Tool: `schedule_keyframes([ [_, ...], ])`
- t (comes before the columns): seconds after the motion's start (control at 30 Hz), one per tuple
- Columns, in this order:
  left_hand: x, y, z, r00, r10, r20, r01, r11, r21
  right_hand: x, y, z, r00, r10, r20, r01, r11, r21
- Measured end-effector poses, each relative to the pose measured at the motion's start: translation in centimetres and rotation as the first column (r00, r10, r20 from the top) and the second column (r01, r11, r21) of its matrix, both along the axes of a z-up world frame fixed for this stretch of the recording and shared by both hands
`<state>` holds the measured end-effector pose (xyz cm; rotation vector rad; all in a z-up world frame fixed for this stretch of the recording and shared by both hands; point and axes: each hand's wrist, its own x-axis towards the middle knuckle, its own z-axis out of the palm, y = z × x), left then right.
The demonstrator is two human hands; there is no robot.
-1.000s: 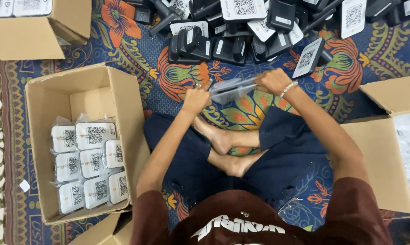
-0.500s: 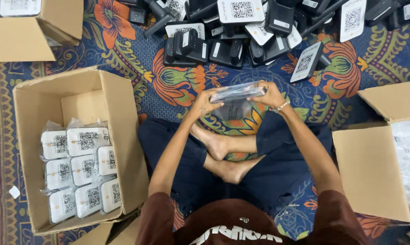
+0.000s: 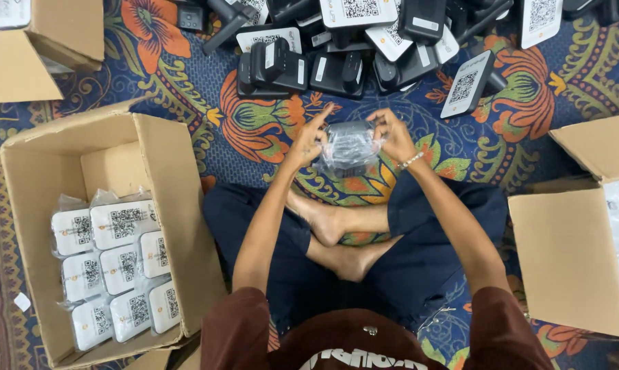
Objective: The person places electronic devices into plastic bags and then puts the bags into cardboard boxes on the floor.
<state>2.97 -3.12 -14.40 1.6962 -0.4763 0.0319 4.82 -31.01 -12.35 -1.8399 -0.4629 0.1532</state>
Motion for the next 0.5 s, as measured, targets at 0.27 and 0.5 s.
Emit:
schedule_keyframes([
  [0.27, -2.0, -3.1, 3.1, 0.992, -0.064, 0.109, -0.042, 0.646, 0.762, -2.6, -0.1, 4.4, 0.75, 0.372, 0.547, 0.082, 0.768, -0.635],
  [0.5, -5.4, -3.4, 0.0, 0.99, 0.077, 0.116, -0.139, 0.457, 0.879, -6.5, 0.7, 2.8, 0.701, 0.393, 0.595, 0.334, 0.556, -0.761],
])
